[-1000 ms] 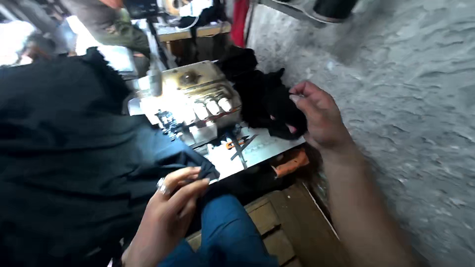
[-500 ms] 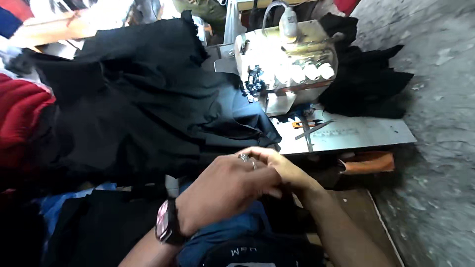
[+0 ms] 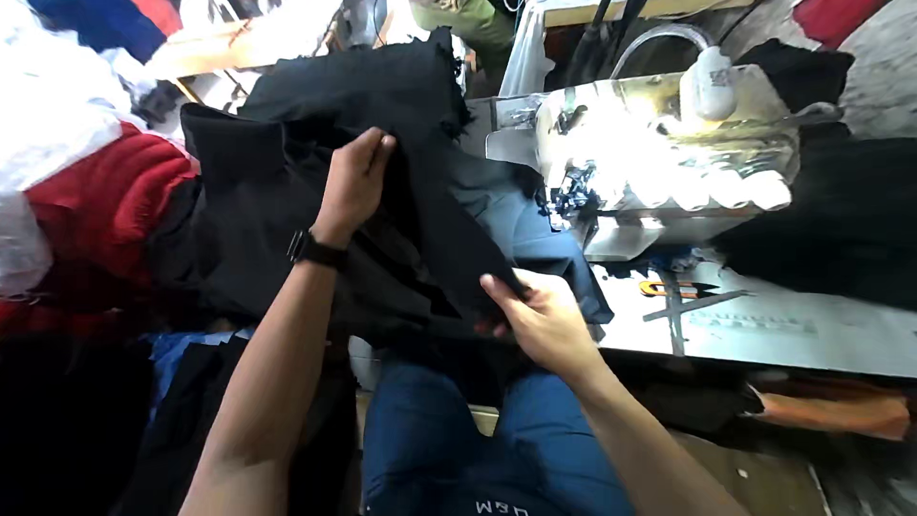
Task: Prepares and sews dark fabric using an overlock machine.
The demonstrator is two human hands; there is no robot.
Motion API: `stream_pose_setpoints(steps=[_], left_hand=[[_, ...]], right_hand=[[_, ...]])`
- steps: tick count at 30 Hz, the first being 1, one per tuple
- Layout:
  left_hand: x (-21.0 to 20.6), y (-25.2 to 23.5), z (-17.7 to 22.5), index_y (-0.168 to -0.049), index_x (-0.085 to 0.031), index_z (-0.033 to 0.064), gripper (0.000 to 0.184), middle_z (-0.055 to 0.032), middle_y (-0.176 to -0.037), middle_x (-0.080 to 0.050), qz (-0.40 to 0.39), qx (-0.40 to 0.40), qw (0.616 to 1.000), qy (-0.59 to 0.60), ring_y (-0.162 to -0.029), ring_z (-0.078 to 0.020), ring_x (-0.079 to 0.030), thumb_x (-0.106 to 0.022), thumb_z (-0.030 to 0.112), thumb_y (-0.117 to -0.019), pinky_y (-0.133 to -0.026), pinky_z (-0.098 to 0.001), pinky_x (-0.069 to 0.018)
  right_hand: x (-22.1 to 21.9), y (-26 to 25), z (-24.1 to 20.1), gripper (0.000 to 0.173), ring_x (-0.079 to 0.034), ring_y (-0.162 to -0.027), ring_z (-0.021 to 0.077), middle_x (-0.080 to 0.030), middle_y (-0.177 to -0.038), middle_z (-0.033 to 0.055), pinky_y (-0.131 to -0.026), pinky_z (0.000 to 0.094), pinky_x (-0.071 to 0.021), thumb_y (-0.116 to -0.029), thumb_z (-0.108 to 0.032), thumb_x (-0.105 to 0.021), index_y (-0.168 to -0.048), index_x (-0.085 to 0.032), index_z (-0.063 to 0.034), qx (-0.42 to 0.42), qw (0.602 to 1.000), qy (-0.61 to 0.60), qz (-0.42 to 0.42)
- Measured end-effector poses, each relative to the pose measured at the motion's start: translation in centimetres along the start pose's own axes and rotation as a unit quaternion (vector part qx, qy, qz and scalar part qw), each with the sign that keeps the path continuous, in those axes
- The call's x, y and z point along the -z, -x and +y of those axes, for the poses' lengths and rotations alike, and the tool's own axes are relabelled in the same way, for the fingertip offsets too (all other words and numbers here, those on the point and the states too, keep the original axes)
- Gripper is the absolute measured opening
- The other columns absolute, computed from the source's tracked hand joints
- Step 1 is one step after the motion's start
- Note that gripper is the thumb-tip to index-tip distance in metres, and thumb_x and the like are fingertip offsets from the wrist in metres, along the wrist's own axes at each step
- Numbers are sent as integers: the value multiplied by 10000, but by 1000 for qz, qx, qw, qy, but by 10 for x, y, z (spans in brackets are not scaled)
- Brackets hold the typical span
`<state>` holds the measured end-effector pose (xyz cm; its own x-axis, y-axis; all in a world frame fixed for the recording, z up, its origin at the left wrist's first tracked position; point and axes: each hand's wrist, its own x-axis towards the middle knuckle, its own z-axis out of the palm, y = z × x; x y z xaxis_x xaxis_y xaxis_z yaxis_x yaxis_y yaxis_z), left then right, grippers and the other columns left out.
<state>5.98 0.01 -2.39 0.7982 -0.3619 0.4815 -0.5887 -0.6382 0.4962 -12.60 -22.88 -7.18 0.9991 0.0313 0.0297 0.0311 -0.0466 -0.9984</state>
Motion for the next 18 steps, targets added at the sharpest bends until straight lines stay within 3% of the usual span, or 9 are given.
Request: stream_pose_setpoints(steps=[3, 7, 9, 13, 15, 16, 17, 18], left_hand=[[-21, -23, -32, -975, -655, 3, 350, -97, -795, -633, 17, 11, 999, -25, -728, -172, -614, -461, 266, -1100, -721, -388, -509], [-37, -23, -60, -978, -673, 6, 357, -128, -799, -667, 44, 48, 997, -48, -745, -226, -660, -470, 275, -1097, -729, -449, -527], [-41, -22, -59, -976, -677, 17, 359, -126, -804, -675, 39, 63, 996, -53, -762, -236, -671, -471, 285, -1097, -730, -460, -528], [-38, -25, -58, -987, -666, 13, 392, -152, -826, -680, 23, 61, 996, -59, -800, -281, -684, -458, 325, -1101, -757, -513, -531], [-33, -6, -26, -1015, -669, -21, 336, -163, -890, -684, -3, 32, 999, -18, -838, -263, -676, -481, 247, -1091, -796, -482, -542], [-27, 12, 5, -1017, -675, -24, 269, -143, -917, -683, -32, -6, 999, 17, -835, -224, -665, -512, 183, -1074, -795, -431, -557], [-21, 33, 41, -1004, -687, -10, 204, -123, -935, -693, -79, -48, 994, 61, -829, -194, -673, -556, 138, -1051, -784, -395, -575], [-18, 54, 72, -970, -727, 33, 182, -64, -919, -715, -130, -98, 980, 113, -816, -130, -686, -603, 154, -1026, -773, -337, -598]], right_hand=[[-11, -11, 0, 331, -673, -519, 56, -724, -663, -24, -483, 211, -564, -1091, -304, -521, -923, -696, -78, -46, 996, 71, -36], [1, 52, 25, 377, -546, -444, -2, -612, -599, -67, -406, 199, -485, -1082, -325, -497, -845, -687, -102, 65, 981, 181, -3], [12, 95, 22, 369, -543, -446, -7, -610, -586, -42, -412, 186, -479, -1074, -291, -523, -838, -702, -71, 58, 981, 181, 21], [8, 92, 44, 392, -553, -466, 2, -591, -581, -59, -429, 199, -491, -1095, -307, -488, -824, -676, -95, 102, 975, 195, 34], [22, 82, 49, 426, -655, -591, 29, -682, -670, -64, -557, 245, -576, -1107, -371, -443, -912, -725, -117, 91, 961, 260, 10], [35, 83, 43, 475, -723, -771, 81, -747, -826, -32, -714, 321, -618, -1107, -429, -401, -1033, -755, -122, 79, 946, 315, -1], [48, 87, 34, 561, -733, -994, 148, -773, -1053, 23, -881, 399, -601, -1100, -494, -355, -1220, -744, -109, 71, 929, 364, -10], [62, 92, 25, 657, -683, -1194, 186, -724, -1281, 57, -1014, 434, -556, -1077, -579, -332, -1364, -677, -100, 71, 913, 400, -18]])
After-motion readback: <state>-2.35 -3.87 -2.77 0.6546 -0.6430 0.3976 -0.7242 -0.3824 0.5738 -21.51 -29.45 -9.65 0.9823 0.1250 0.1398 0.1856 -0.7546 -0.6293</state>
